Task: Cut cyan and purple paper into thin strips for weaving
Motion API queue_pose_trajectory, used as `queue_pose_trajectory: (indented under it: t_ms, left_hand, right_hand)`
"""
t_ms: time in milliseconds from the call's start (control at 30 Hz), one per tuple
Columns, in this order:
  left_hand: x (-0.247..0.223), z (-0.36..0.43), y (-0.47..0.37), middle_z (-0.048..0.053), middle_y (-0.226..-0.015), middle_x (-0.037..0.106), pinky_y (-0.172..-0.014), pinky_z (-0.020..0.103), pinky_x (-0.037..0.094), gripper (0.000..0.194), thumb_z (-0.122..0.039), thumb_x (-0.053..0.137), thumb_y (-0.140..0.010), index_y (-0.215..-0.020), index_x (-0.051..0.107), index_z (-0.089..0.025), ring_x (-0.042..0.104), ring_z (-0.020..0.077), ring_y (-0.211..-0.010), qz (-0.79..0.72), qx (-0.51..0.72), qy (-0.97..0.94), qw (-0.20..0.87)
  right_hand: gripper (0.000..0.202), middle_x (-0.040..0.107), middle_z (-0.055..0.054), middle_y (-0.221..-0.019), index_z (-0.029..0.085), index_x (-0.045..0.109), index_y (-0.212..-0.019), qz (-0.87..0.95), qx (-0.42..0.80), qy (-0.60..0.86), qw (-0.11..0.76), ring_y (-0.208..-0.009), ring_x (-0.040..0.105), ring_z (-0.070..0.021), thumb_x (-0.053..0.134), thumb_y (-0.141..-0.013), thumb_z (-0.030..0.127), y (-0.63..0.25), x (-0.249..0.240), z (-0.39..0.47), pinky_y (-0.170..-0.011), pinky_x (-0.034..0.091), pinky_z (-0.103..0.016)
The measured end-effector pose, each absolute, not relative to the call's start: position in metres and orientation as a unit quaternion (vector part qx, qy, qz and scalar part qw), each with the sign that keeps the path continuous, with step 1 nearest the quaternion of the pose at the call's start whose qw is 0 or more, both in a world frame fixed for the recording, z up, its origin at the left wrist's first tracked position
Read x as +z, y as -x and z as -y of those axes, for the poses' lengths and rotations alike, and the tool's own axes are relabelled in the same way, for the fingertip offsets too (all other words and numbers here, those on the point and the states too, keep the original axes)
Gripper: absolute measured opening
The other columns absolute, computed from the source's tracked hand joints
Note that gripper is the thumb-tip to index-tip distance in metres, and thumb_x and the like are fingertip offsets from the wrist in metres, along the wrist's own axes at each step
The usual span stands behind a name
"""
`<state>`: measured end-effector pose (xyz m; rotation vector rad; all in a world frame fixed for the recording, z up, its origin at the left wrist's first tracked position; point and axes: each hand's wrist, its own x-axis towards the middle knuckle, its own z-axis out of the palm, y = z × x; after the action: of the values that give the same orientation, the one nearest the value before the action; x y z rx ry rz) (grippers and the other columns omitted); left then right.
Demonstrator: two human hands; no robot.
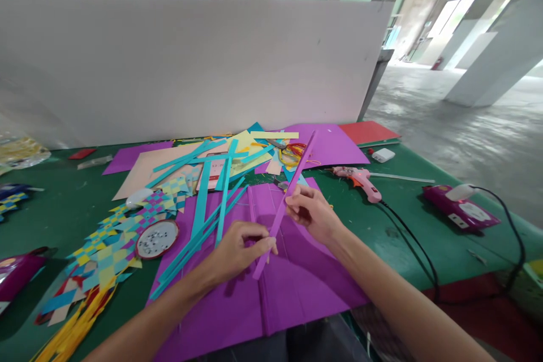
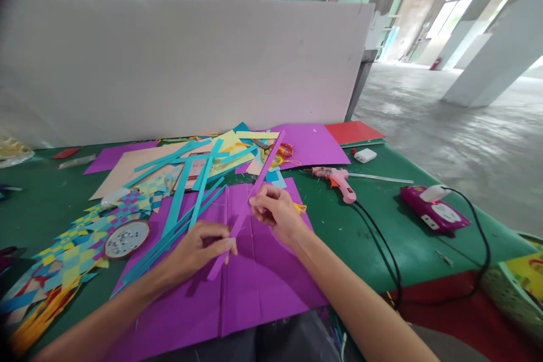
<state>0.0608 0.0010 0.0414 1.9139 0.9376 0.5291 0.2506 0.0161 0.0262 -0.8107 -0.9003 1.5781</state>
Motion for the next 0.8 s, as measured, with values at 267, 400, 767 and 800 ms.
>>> queue_pose_trajectory:
  t_ms: [267, 400, 767, 800]
  left_hand:
    - [0.037, 0.0, -0.06, -0.001, -0.053, 0.054, -0.05, 0.022, 0.032, 0.041, -0.037, 0.048, -0.09, -0.065, 0.068, -0.012, 0.044, 0.009, -0.049, -0.383, 0.223, -0.777, 0.447]
    - [0.035, 0.004, -0.06, -0.002, -0.053, 0.049, -0.053, 0.022, 0.031, 0.039, -0.036, 0.049, -0.09, -0.066, 0.07, -0.012, 0.043, 0.0087, -0.051, -0.33, 0.185, -0.802, 0.461]
    - [0.036, 0.003, -0.059, -0.002, -0.053, 0.05, -0.053, 0.022, 0.032, 0.039, -0.037, 0.05, -0.089, -0.066, 0.071, -0.013, 0.044, 0.009, -0.051, -0.3, 0.165, -0.802, 0.489]
    - [0.036, 0.002, -0.058, -0.002, -0.053, 0.051, -0.053, 0.022, 0.031, 0.039, -0.036, 0.049, -0.089, -0.066, 0.07, -0.013, 0.043, 0.009, -0.051, -0.322, 0.185, -0.797, 0.476]
  right_hand:
    - [0.028, 0.046, 0.006, -0.046, 0.017, 0.043, -0.053, 0.377, 0.7, 0.338, 0.503, -0.04, 0.036, -0.0047, 0.069, -0.065, 0.019, -0.237, 0.024, -0.009, -0.039, 0.014, -0.021]
    - [0.03, 0.039, 0.007, -0.047, 0.018, 0.039, -0.052, 0.339, 0.66, 0.36, 0.565, -0.041, 0.036, -0.0049, 0.066, -0.062, 0.017, -0.26, 0.03, -0.022, -0.037, 0.015, -0.02]
    - [0.031, 0.034, 0.007, -0.048, 0.018, 0.035, -0.05, 0.263, 0.539, 0.373, 0.708, -0.044, 0.035, -0.0041, 0.064, -0.061, 0.017, -0.318, 0.043, -0.049, -0.037, 0.026, -0.017]
    - [0.03, 0.035, 0.007, -0.048, 0.019, 0.037, -0.052, 0.279, 0.534, 0.383, 0.701, -0.044, 0.037, -0.0044, 0.065, -0.062, 0.02, -0.318, 0.043, -0.048, -0.036, 0.025, -0.017]
